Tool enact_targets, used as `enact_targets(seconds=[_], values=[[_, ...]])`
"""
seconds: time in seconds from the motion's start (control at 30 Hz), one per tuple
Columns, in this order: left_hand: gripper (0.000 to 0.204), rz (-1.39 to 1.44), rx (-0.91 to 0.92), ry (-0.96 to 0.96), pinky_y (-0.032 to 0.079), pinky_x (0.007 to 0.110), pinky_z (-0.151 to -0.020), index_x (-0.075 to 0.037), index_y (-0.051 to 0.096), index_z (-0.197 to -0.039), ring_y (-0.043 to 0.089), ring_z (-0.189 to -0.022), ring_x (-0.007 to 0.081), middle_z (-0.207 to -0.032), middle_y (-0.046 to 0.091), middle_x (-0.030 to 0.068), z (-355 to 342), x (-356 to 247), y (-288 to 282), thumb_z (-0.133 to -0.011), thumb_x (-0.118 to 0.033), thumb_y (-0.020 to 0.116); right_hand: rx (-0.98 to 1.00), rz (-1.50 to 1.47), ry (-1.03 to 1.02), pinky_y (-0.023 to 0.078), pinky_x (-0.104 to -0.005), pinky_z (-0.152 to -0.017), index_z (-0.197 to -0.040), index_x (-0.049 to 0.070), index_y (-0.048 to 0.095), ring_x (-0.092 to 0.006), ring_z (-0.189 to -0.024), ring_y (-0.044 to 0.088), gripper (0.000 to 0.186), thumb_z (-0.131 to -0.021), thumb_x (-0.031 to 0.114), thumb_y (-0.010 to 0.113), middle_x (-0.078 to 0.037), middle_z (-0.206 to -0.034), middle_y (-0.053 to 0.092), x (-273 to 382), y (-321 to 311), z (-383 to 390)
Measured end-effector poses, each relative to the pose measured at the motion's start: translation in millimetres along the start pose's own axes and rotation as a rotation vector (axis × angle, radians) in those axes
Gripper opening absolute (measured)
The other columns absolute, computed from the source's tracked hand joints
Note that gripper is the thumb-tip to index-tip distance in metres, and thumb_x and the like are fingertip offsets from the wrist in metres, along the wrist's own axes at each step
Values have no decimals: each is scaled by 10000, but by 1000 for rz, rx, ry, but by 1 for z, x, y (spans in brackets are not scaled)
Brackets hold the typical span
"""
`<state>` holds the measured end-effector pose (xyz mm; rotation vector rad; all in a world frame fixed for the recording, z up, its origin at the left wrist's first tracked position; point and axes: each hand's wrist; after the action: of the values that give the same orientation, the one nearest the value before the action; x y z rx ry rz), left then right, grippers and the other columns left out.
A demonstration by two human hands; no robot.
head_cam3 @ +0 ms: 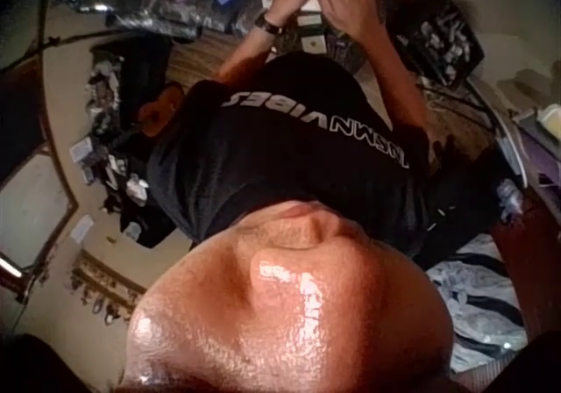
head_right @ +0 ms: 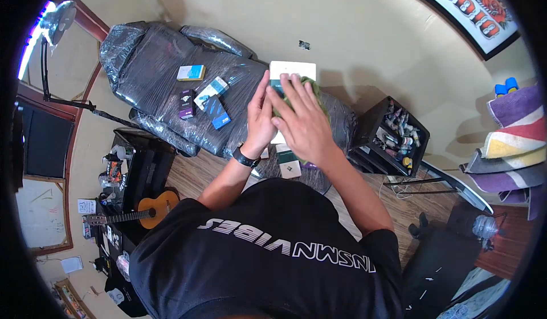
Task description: Wiping down various product boxes with a green cloth.
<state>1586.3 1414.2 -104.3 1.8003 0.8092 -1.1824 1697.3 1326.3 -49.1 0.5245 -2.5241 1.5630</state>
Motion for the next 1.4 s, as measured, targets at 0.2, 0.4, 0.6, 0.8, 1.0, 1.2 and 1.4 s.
enact_targets(seconds=[0.2, 0.4, 0.6, 0.8, 1.0, 1.2, 1.4], values=[[521, -114, -30, 87, 465, 291, -1011, 7, 321, -1566, 569, -1199, 157, -1383, 592, 179, 6, 5, 1, -1071, -95, 450, 24, 45, 3, 256, -552, -1208, -1494, 118, 487, -376, -1480, 343, 552, -959, 177, 609, -176, -1584, 389, -7, -4, 5], [520, -183, -16, 147, 455, 293, -1007, 19, 334, -1556, 556, -1232, 169, -1421, 575, 207, 13, 5, 13, -1067, -109, 454, -111, 74, 64, 247, -594, -1198, -1485, 111, 496, -374, -1479, 345, 532, -959, 115, 575, -165, -1588, 383, -20, -10, -19], [515, -194, 10, 150, 475, 293, -974, -4, 352, -1556, 573, -1199, 162, -1395, 597, 207, 9, 2, 7, -1060, -95, 462, -120, -71, 9, 280, -569, -1194, -1470, 65, 488, -374, -1463, 371, 566, -915, 72, 597, -194, -1570, 392, -3, 2, -2], [524, -189, -5, 71, 496, 300, -914, -11, 359, -1554, 596, -1074, 138, -1267, 661, 195, 22, 6, 11, -1059, -120, 491, -243, -247, 109, 357, -482, -1171, -1348, -14, 533, -431, -1406, 426, 481, -899, 96, 665, -228, -1546, 400, -18, -8, 2], [516, -204, 47, 63, 459, 297, -969, 23, 345, -1550, 569, -1135, 155, -1309, 629, 189, 29, -8, 26, -1089, -189, 439, -325, -133, 190, 356, -491, -1172, -1284, -19, 594, -404, -1390, 456, 363, -949, 121, 611, -217, -1512, 454, -31, -12, -16], [548, -99, -9, 123, 403, 367, -1116, 28, 334, -1551, 506, -1368, 287, -1460, 532, 249, 16, -16, 31, -1121, -311, 326, -201, -94, 41, 355, -487, -1181, -1310, -24, 593, -363, -1384, 477, 391, -935, 89, 595, -218, -1448, 525, -2, -2, -10], [602, -127, 59, 79, 357, 377, -1157, 55, 336, -1539, 466, -1394, 278, -1506, 480, 224, 19, -2, 20, -1124, -377, 279, -169, -144, 2, 399, -467, -1152, -1293, -9, 602, -368, -1372, 489, 401, -897, 52, 635, -205, -1498, 470, 0, -5, -7]])
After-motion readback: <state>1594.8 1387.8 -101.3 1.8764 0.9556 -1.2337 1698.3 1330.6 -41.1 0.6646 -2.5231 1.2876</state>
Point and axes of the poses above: each hand's wrist, its own z-axis away from the middle knuckle, its own y-axis out of the palm, x = y × z
